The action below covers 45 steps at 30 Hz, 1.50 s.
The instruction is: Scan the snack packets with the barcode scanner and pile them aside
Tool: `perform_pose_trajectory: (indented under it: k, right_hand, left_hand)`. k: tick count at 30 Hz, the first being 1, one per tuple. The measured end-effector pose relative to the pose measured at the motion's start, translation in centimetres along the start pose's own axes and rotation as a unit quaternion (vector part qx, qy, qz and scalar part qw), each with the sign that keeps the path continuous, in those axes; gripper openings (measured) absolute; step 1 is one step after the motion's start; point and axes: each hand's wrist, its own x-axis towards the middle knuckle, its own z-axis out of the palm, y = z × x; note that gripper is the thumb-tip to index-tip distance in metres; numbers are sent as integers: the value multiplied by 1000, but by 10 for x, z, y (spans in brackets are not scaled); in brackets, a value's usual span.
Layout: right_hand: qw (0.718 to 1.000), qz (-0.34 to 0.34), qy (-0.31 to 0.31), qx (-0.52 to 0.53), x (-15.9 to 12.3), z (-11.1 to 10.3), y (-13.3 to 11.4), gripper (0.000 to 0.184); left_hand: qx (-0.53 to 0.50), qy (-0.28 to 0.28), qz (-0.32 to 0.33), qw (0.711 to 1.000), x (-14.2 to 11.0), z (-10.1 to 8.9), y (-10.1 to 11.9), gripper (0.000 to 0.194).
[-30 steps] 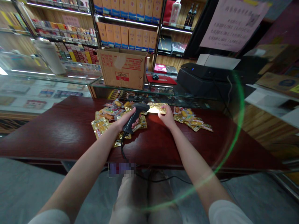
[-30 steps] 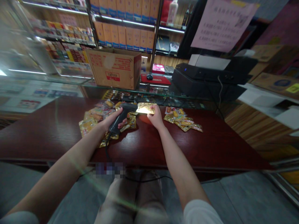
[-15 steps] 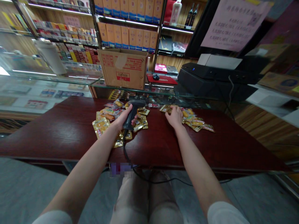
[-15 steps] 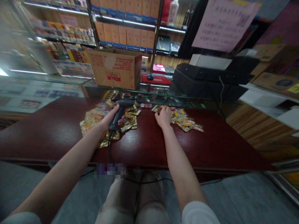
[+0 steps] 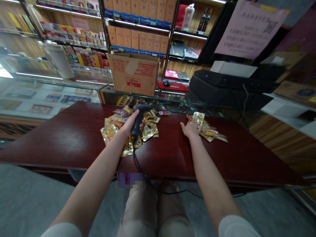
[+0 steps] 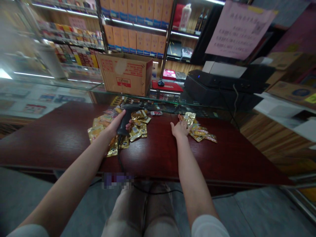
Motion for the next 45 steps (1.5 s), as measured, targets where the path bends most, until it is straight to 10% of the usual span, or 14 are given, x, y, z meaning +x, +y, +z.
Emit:
perform_pose_trajectory:
  k: [5, 8, 12, 17, 26, 34, 41, 45]
  right_hand:
    - [998, 39, 58, -3, -4, -12, 3, 62]
    - [991, -77, 108, 5, 5, -11, -15, 51]
    - [972, -230, 29, 30, 34, 3, -57, 64]
    - [976, -212, -40, 26, 53, 24, -85, 59]
    - [954, -200, -16, 221, 17, 20, -36, 32]
    - [822, -106, -40, 558, -2, 4, -19, 50]
    - [869, -223, 94, 431, 4, 4, -17, 16]
    - [851, -305, 120, 411, 2, -1, -18, 5]
  left_hand:
    - [-11, -8, -10, 1000, 4, -6, 0, 49]
    - [-19, -5, 4, 1000, 7, -7, 0, 48]
    - [3, 4, -23, 1000, 7, -5, -1, 49]
    - [4, -3, -29, 1000, 1, -2, 1, 51]
    - [63, -48, -36, 996, -6, 6, 0, 54]
    - [56, -79, -38, 995, -8, 19, -12, 41]
    - [76, -88, -56, 992, -8, 17, -13, 48]
    - [93, -120, -68, 986, -8, 15, -14, 53]
